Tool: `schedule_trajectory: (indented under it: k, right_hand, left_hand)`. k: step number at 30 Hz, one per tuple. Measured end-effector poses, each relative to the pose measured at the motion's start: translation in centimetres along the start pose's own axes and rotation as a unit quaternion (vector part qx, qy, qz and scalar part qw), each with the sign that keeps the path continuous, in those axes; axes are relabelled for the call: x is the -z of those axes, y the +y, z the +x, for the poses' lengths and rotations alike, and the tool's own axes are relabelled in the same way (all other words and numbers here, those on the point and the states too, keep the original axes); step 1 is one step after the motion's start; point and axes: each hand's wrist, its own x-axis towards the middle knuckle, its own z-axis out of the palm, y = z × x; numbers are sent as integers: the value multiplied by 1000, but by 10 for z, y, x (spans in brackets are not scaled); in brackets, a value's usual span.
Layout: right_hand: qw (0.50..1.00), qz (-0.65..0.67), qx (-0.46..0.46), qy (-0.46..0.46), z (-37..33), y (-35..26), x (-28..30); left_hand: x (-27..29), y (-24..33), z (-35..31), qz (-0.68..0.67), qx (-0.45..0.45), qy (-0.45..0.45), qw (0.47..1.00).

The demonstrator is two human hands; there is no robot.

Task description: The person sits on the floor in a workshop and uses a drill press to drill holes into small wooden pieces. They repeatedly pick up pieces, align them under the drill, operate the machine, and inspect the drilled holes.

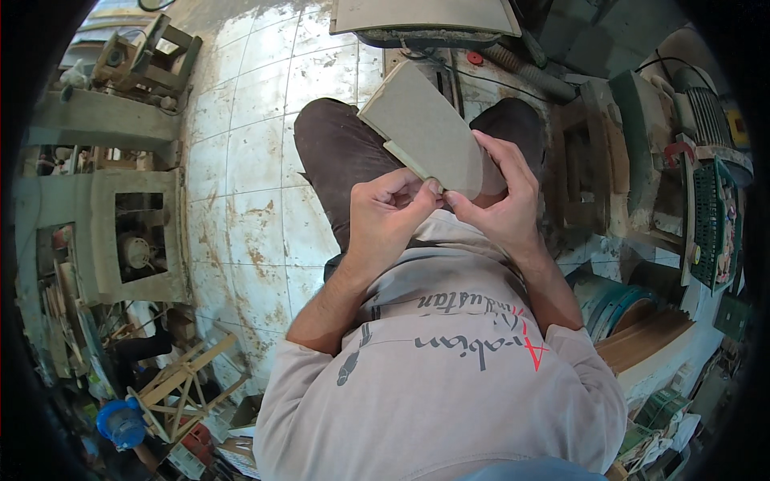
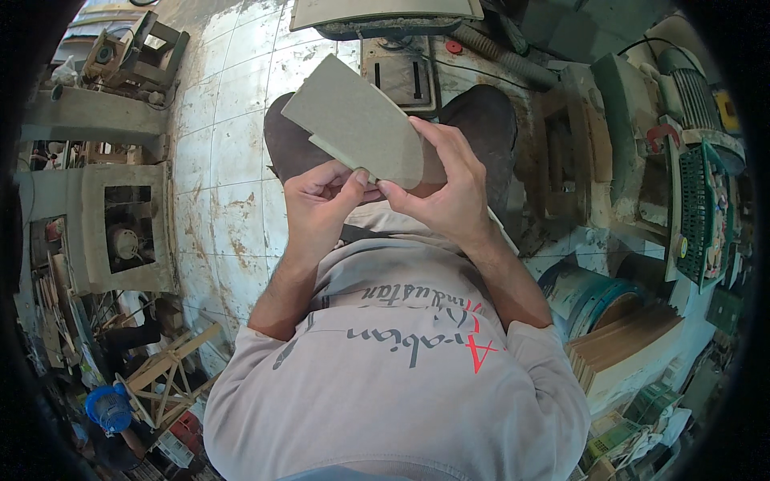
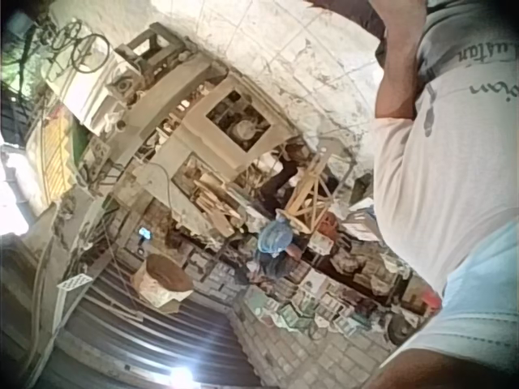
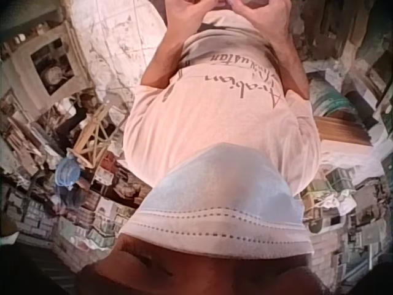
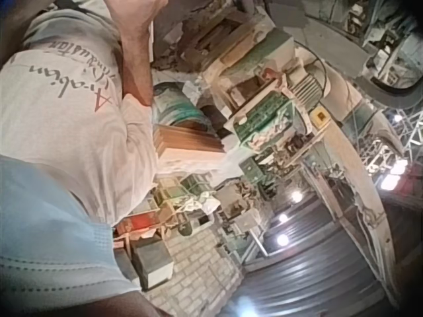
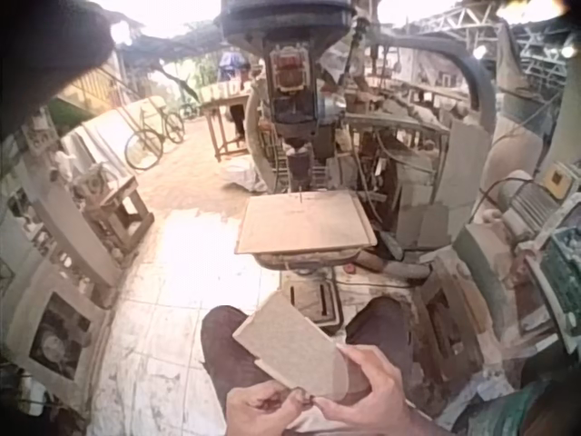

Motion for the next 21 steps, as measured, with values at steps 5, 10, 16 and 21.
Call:
schedule_trajectory:
  k: [5, 10, 16, 21]
  right_hand:
    - [1000, 12, -1, 5, -1, 1, -2]
    - [999, 35, -9, 11, -2, 6, -2]
    - [992, 92, -84, -10, -4, 9, 2]
    - [986, 129, -100, -43, 0, 2, 1]
  left_hand:
    - [-3, 1, -1, -12, -6, 17, 1000]
    - [0, -1, 0, -5, -1, -10, 1000]
    - [8, 10, 7, -108, 1, 17, 994]
    - [10, 10, 5, -95, -34, 14, 995]
